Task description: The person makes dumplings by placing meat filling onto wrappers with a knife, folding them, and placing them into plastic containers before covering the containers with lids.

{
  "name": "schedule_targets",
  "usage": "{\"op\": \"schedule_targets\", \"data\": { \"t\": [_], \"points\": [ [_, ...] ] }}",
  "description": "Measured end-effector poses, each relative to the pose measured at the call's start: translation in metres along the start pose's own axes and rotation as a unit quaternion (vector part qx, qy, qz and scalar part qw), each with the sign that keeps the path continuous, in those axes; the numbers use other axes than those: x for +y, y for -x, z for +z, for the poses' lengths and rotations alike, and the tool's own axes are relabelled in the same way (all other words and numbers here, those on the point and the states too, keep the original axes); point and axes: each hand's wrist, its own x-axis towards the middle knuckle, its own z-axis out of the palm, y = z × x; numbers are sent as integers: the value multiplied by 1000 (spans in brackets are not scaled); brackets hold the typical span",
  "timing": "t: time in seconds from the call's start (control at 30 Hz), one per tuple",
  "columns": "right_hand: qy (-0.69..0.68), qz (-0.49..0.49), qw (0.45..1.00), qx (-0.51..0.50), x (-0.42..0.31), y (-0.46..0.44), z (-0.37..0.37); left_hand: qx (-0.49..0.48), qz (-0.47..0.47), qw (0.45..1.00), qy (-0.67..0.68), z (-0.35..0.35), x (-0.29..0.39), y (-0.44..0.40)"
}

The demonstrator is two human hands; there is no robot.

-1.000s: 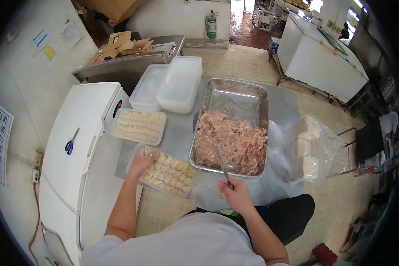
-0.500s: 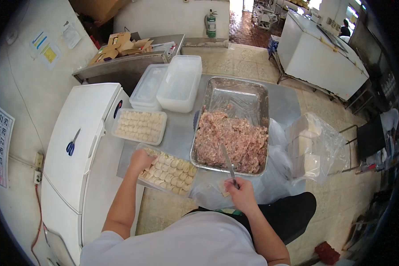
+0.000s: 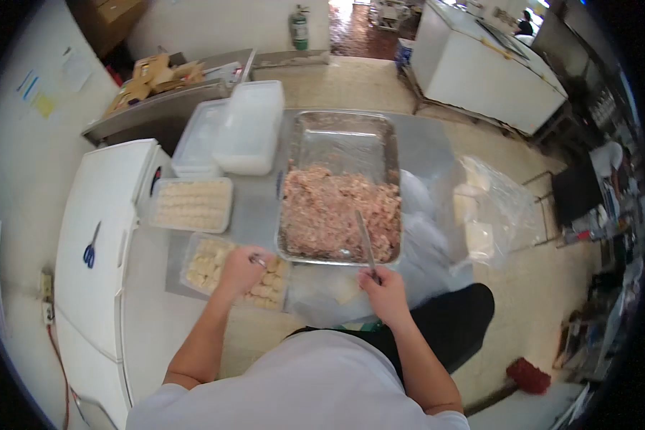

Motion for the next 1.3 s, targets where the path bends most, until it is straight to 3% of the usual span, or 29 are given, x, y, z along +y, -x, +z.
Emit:
{"op": "schedule_targets", "data": {
  "t": [0.07, 0.13, 0.23, 0.33, 0.43, 0.53, 0.8, 0.93, 1.03, 1.13, 1.23, 1.3],
  "points": [
    [-40, 2, 999, 11, 7, 1, -2, -70, 136, 988, 11, 62, 7, 12],
    [-63, 3, 998, 19, 10, 3, -2, -145, 212, 961, -105, 117, 11, 16],
    [-81, 7, 997, 15, 24, 7, -5, -92, 308, 939, -126, 172, 7, 17],
    [-94, 8, 995, 29, 27, 17, -7, -83, 347, 924, -141, 194, -8, 1],
    [-96, 19, 995, 37, 36, 24, -10, -130, 275, 941, -150, 195, -9, -5],
    [-111, 54, 991, 42, 34, 28, -12, -209, 162, 964, -19, 183, -3, -11],
    [-75, 46, 995, 36, 51, 20, -3, -197, 163, 963, 87, 184, -29, -17],
    [-32, 35, 997, 57, 75, 11, 16, -184, 109, 971, 110, 173, -16, -4],
    [-79, 46, 993, 71, 74, 7, 34, -185, 148, 959, 158, 175, -20, 1],
    [-98, 79, 992, 20, 60, 6, 32, -160, 210, 952, 156, 176, -23, 4],
    [-14, 70, 997, 38, 77, 0, 30, -119, 43, 976, 176, 168, -26, 13],
    [53, 56, 996, 41, 88, 0, 24, -118, 1, 908, 402, 167, -50, 9]
  ]
}}
